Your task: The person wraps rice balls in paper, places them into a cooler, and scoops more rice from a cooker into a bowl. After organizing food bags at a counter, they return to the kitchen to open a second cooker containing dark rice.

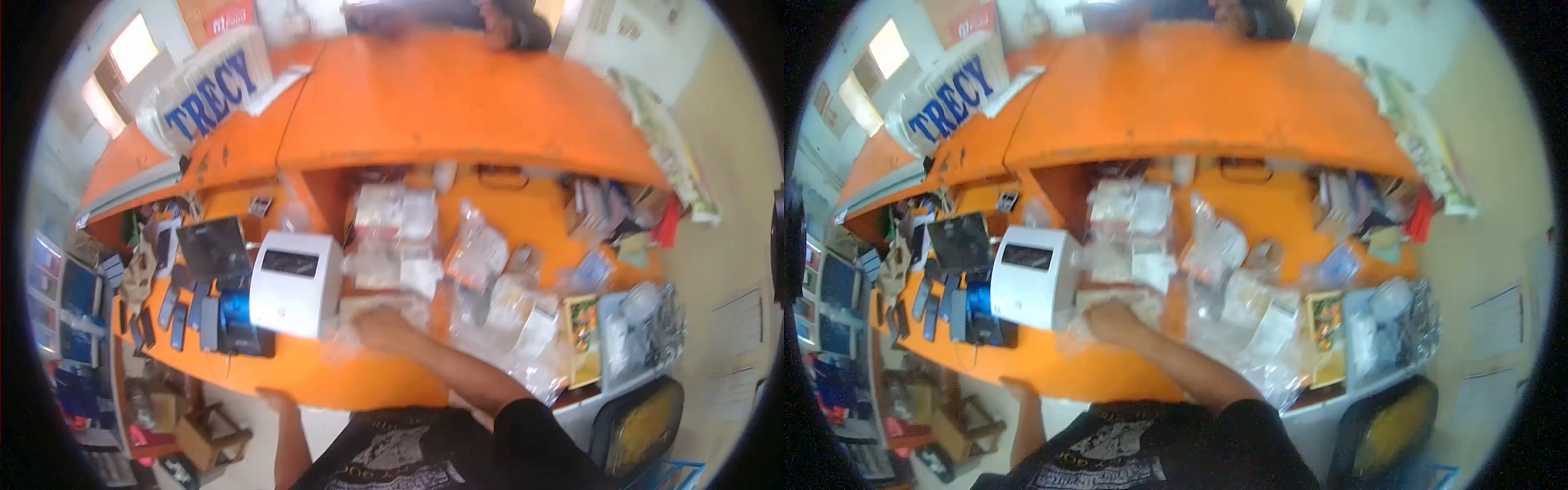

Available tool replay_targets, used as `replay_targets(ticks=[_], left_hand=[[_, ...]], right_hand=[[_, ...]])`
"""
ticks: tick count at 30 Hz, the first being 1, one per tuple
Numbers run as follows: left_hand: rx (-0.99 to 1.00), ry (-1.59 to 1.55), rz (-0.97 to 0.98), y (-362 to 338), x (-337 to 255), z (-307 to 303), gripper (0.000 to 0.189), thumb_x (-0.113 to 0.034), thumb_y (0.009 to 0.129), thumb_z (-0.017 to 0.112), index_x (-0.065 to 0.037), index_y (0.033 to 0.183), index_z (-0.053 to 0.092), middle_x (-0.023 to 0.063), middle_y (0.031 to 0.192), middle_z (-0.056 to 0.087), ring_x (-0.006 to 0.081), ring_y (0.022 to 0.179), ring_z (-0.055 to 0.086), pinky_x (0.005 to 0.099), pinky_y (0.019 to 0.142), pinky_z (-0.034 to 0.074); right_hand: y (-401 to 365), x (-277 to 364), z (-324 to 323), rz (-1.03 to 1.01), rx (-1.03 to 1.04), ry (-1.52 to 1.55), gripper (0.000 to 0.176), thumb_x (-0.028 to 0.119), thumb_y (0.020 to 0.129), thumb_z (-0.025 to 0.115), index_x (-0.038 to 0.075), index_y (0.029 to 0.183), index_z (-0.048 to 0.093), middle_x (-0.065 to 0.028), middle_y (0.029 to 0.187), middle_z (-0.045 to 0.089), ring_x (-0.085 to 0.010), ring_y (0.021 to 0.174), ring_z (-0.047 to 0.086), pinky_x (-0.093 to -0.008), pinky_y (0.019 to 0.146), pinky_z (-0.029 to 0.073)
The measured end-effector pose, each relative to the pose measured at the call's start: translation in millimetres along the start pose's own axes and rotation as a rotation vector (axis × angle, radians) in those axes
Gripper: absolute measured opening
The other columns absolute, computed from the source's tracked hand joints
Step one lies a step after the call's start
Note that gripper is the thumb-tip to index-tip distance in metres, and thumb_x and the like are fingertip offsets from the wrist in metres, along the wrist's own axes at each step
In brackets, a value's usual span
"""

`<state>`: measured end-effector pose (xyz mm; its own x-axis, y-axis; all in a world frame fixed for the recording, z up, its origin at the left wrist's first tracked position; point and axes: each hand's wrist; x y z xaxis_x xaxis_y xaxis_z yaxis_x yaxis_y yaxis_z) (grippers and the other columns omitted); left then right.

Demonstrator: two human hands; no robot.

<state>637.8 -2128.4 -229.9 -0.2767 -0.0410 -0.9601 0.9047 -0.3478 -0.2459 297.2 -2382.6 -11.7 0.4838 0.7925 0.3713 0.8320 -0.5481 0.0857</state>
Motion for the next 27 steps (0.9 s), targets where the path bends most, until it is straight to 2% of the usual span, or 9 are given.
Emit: replay_targets(ticks=[7, 11, 13, 15, 16, 17, 20, 23, 27], left_hand=[[-0.196, 0.179, -0.137, -30.9, -28.3, 18.8, 0.090, -0.070, 0.097, 0.027, 0.009, 0.132, 0.052, 0.0270, 0.122, 0.061, 0.0418, 0.106, 0.062, 0.0459, 0.092, 0.052], [-0.231, 0.249, -0.233, -43.5, -41.1, 16.9, 0.083, -0.066, 0.099, 0.029, 0.005, 0.136, 0.047, 0.0207, 0.122, 0.062, 0.0359, 0.108, 0.060, 0.0423, 0.095, 0.049], [-0.244, 0.262, -0.270, -41.5, -46.6, 26.2, 0.079, -0.065, 0.100, 0.029, 0.003, 0.138, 0.045, 0.0176, 0.121, 0.062, 0.0329, 0.109, 0.058, 0.0405, 0.097, 0.047], [-0.274, 0.363, -0.237, -24.9, -29.1, 16.8, 0.088, -0.070, 0.097, 0.029, 0.008, 0.133, 0.048, 0.0283, 0.120, 0.060, 0.0430, 0.105, 0.059, 0.0481, 0.091, 0.049], [-0.288, 0.414, -0.219, -19.7, -16.1, 9.0, 0.093, -0.072, 0.095, 0.028, 0.011, 0.130, 0.050, 0.0336, 0.120, 0.059, 0.0481, 0.103, 0.060, 0.0519, 0.089, 0.051], [-0.208, 0.824, 0.053, -21.8, -6.4, 1.9, 0.097, -0.075, 0.093, 0.028, 0.012, 0.131, 0.048, 0.0344, 0.119, 0.059, 0.0487, 0.102, 0.060, 0.0539, 0.089, 0.050], [-0.341, 0.353, -0.370, -9.3, -7.3, 3.4, 0.090, -0.070, 0.096, 0.030, 0.008, 0.139, 0.040, 0.0350, 0.122, 0.056, 0.0481, 0.106, 0.059, 0.0527, 0.089, 0.050], [-0.385, 0.244, -0.317, -40.5, -51.3, 35.7, 0.084, -0.065, 0.098, 0.032, 0.007, 0.142, 0.036, 0.0344, 0.126, 0.054, 0.0462, 0.108, 0.059, 0.0511, 0.090, 0.050], [-0.310, 0.511, -0.114, -16.8, 15.2, 1.6, 0.089, -0.066, 0.096, 0.038, 0.013, 0.135, 0.040, 0.0327, 0.128, 0.053, 0.0441, 0.109, 0.058, 0.0484, 0.090, 0.050]], right_hand=[[-44.0, 49.1, -181.5, 0.104, 0.197, 0.156, 0.025, 0.023, 0.092, 0.053, 0.000, 0.095, 0.061, -0.0218, 0.077, 0.066, -0.0406, 0.072, 0.066, -0.0510, 0.067, 0.052], [-76.1, 34.7, -299.5, 0.111, -0.140, 0.202, 0.026, 0.024, 0.093, 0.056, 0.000, 0.102, 0.059, -0.0177, 0.075, 0.063, -0.0368, 0.069, 0.063, -0.0476, 0.066, 0.050], [-69.3, 17.2, -381.7, 0.261, -0.290, 0.155, 0.028, 0.021, 0.091, 0.060, -0.001, 0.109, 0.061, -0.0123, 0.075, 0.064, -0.0282, 0.068, 0.063, -0.0407, 0.068, 0.051], [-49.6, 6.1, -449.5, 0.419, -0.405, 0.197, 0.032, 0.018, 0.089, 0.064, -0.002, 0.115, 0.063, -0.0069, 0.075, 0.064, -0.0196, 0.067, 0.063, -0.0339, 0.069, 0.053], [-32.2, 30.5, -487.3, 0.698, -0.407, 0.483, 0.030, 0.020, 0.092, 0.064, -0.004, 0.111, 0.063, -0.0082, 0.078, 0.065, -0.0200, 0.067, 0.064, -0.0337, 0.066, 0.053], [-20.3, 24.3, -505.7, 0.706, -0.454, 0.557, 0.029, 0.020, 0.094, 0.062, -0.005, 0.108, 0.061, -0.0092, 0.081, 0.065, -0.0206, 0.067, 0.064, -0.0337, 0.064, 0.054], [13.7, -45.5, -545.8, 0.657, -0.543, 0.834, 0.026, 0.020, 0.098, 0.058, -0.005, 0.106, 0.058, -0.0109, 0.084, 0.065, -0.0207, 0.067, 0.066, -0.0331, 0.060, 0.056], [51.2, -141.3, -556.5, 0.654, -0.674, 1.005, 0.025, 0.023, 0.100, 0.055, -0.001, 0.108, 0.057, -0.0118, 0.088, 0.065, -0.0202, 0.071, 0.067, -0.0348, 0.064, 0.060], [99.7, -213.5, -534.3, 0.516, -0.982, 1.056, 0.027, 0.025, 0.102, 0.052, -0.001, 0.109, 0.055, -0.0149, 0.098, 0.059, -0.0275, 0.088, 0.065, -0.0396, 0.074, 0.060]])
Point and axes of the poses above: each hand's wrist, its own y-axis towards the middle knuckle, its own z-axis out of the palm, x = y × z
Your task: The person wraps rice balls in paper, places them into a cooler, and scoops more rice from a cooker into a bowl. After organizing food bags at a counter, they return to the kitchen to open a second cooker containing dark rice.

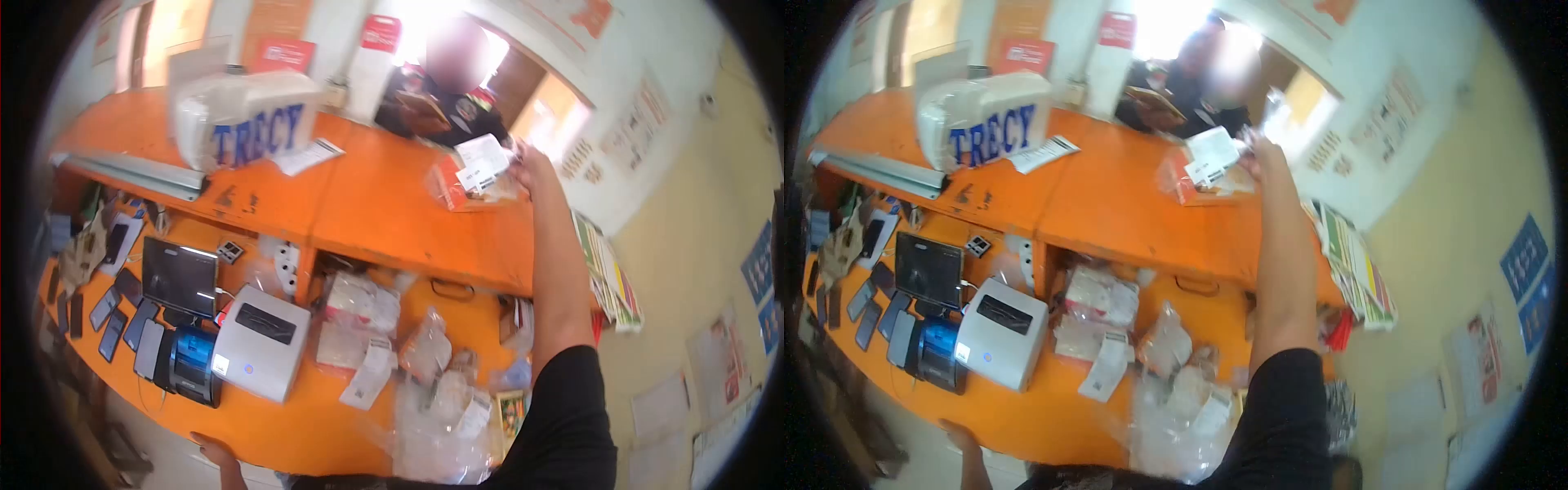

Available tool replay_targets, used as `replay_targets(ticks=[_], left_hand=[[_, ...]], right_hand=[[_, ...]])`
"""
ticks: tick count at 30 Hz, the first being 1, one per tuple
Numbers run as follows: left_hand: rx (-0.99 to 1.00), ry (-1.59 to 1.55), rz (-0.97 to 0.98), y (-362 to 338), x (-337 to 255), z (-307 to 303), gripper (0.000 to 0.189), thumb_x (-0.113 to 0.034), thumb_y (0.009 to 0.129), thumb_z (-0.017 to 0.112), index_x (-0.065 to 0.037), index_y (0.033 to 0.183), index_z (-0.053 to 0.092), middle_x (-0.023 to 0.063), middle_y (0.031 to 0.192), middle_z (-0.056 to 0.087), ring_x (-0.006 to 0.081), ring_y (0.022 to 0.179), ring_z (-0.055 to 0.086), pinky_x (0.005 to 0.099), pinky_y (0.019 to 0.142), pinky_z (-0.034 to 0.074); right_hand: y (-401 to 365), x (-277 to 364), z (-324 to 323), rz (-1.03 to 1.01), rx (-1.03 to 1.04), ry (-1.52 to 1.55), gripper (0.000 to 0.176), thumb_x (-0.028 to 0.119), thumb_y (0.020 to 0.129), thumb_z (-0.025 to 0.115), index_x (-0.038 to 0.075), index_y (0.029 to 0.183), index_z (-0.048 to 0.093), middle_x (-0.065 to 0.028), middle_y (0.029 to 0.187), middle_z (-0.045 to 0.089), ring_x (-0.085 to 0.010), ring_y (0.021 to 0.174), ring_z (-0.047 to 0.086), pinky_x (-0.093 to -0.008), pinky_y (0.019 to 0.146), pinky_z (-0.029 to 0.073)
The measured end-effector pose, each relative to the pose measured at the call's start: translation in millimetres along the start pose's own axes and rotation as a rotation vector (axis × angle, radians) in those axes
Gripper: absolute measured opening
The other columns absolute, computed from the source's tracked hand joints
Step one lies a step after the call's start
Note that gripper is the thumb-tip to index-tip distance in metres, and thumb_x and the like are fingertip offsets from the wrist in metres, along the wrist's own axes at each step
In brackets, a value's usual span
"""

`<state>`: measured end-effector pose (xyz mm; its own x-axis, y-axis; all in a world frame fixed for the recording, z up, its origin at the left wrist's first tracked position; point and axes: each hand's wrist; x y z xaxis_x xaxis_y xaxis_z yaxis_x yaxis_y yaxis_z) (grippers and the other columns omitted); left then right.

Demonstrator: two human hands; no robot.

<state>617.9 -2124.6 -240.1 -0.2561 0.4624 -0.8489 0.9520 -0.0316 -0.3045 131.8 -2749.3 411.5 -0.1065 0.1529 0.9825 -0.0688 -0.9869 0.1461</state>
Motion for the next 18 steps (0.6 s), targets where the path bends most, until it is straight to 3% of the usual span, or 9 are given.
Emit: replay_targets(ticks=[1, 2, 4, 6, 8, 9, 11, 16, 18], left_hand=[[0.000, 0.059, 0.022, -8.7, -8.8, -4.6, 0.090, -0.067, 0.096, 0.039, 0.015, 0.132, 0.042, 0.0322, 0.128, 0.053, 0.0437, 0.108, 0.059, 0.0481, 0.090, 0.050], [-0.002, 0.123, 0.043, -20.1, -27.8, -6.3, 0.091, -0.068, 0.095, 0.040, 0.016, 0.130, 0.043, 0.0318, 0.128, 0.053, 0.0432, 0.107, 0.059, 0.0478, 0.089, 0.050], [0.052, -0.238, -0.045, -26.8, -41.3, -5.5, 0.089, -0.067, 0.095, 0.041, 0.014, 0.131, 0.043, 0.0311, 0.127, 0.055, 0.0424, 0.108, 0.060, 0.0468, 0.089, 0.050], [0.001, -0.380, -0.094, -33.0, -52.4, -8.9, 0.088, -0.067, 0.095, 0.042, 0.014, 0.131, 0.044, 0.0304, 0.125, 0.056, 0.0414, 0.108, 0.060, 0.0459, 0.088, 0.050], [-0.129, -0.294, -0.120, -38.4, -55.0, -3.5, 0.089, -0.068, 0.094, 0.043, 0.013, 0.131, 0.044, 0.0296, 0.124, 0.057, 0.0403, 0.107, 0.061, 0.0449, 0.088, 0.050], [-0.146, -0.298, -0.131, -39.2, -51.1, -1.1, 0.089, -0.068, 0.094, 0.043, 0.013, 0.131, 0.044, 0.0299, 0.124, 0.057, 0.0406, 0.108, 0.061, 0.0448, 0.089, 0.050], [-0.176, -0.316, -0.140, -35.8, -48.8, 1.8, 0.091, -0.069, 0.093, 0.043, 0.013, 0.131, 0.044, 0.0304, 0.124, 0.057, 0.0413, 0.109, 0.061, 0.0446, 0.090, 0.050], [-0.209, -0.248, -0.141, -33.8, -50.6, 3.7, 0.088, -0.068, 0.094, 0.043, 0.011, 0.130, 0.047, 0.0290, 0.125, 0.056, 0.0392, 0.113, 0.058, 0.0452, 0.095, 0.047], [-0.270, -0.136, -0.105, -35.0, -55.1, 5.4, 0.082, -0.066, 0.095, 0.043, 0.008, 0.131, 0.048, 0.0244, 0.125, 0.057, 0.0364, 0.113, 0.057, 0.0427, 0.097, 0.047]], right_hand=[[9.1, -11.8, 11.1, -0.047, -0.035, 0.128, 0.026, 0.025, 0.102, 0.052, -0.001, 0.108, 0.055, -0.0152, 0.098, 0.058, -0.0296, 0.093, 0.064, -0.0412, 0.079, 0.060], [54.9, -38.7, -2.1, -0.271, 0.034, -0.176, 0.026, 0.023, 0.101, 0.053, -0.001, 0.110, 0.054, -0.0160, 0.099, 0.057, -0.0304, 0.095, 0.063, -0.0432, 0.081, 0.059], [132.0, -75.8, -32.9, -0.542, 0.092, -0.623, 0.028, 0.022, 0.099, 0.055, -0.002, 0.113, 0.050, -0.0184, 0.104, 0.057, -0.0321, 0.097, 0.063, -0.0467, 0.083, 0.058], [134.7, -82.0, -3.5, -0.525, 0.025, -0.946, 0.035, 0.020, 0.097, 0.058, -0.005, 0.117, 0.045, -0.0216, 0.112, 0.055, -0.0341, 0.099, 0.062, -0.0480, 0.084, 0.058], [127.4, -83.0, 17.2, -0.336, -0.086, -0.618, 0.039, 0.018, 0.095, 0.057, -0.008, 0.121, 0.043, -0.0238, 0.118, 0.053, -0.0363, 0.102, 0.061, -0.0482, 0.088, 0.057], [118.5, -75.5, 33.4, -0.191, -0.185, -0.132, 0.041, 0.016, 0.095, 0.056, -0.009, 0.123, 0.042, -0.0249, 0.120, 0.051, -0.0374, 0.104, 0.061, -0.0482, 0.089, 0.056], [100.1, -63.8, 57.4, -0.114, -0.335, 0.295, 0.045, 0.014, 0.093, 0.056, -0.012, 0.126, 0.040, -0.0271, 0.126, 0.049, -0.0397, 0.108, 0.059, -0.0484, 0.093, 0.055], [78.2, -68.2, 25.2, -0.127, -0.160, 0.312, 0.042, 0.014, 0.095, 0.050, -0.010, 0.129, 0.043, -0.0272, 0.133, 0.043, -0.0402, 0.123, 0.049, -0.0483, 0.102, 0.049], [43.2, -55.7, 7.5, -0.063, -0.211, 0.292, 0.038, 0.016, 0.095, 0.049, -0.007, 0.126, 0.047, -0.0245, 0.128, 0.047, -0.0350, 0.120, 0.051, -0.0451, 0.093, 0.052]])
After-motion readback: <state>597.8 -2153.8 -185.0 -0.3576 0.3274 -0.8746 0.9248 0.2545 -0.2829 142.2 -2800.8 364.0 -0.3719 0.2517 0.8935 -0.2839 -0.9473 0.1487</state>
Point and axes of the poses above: each hand's wrist, its own y-axis towards the middle knuckle, its own z-axis out of the palm, x = y × z
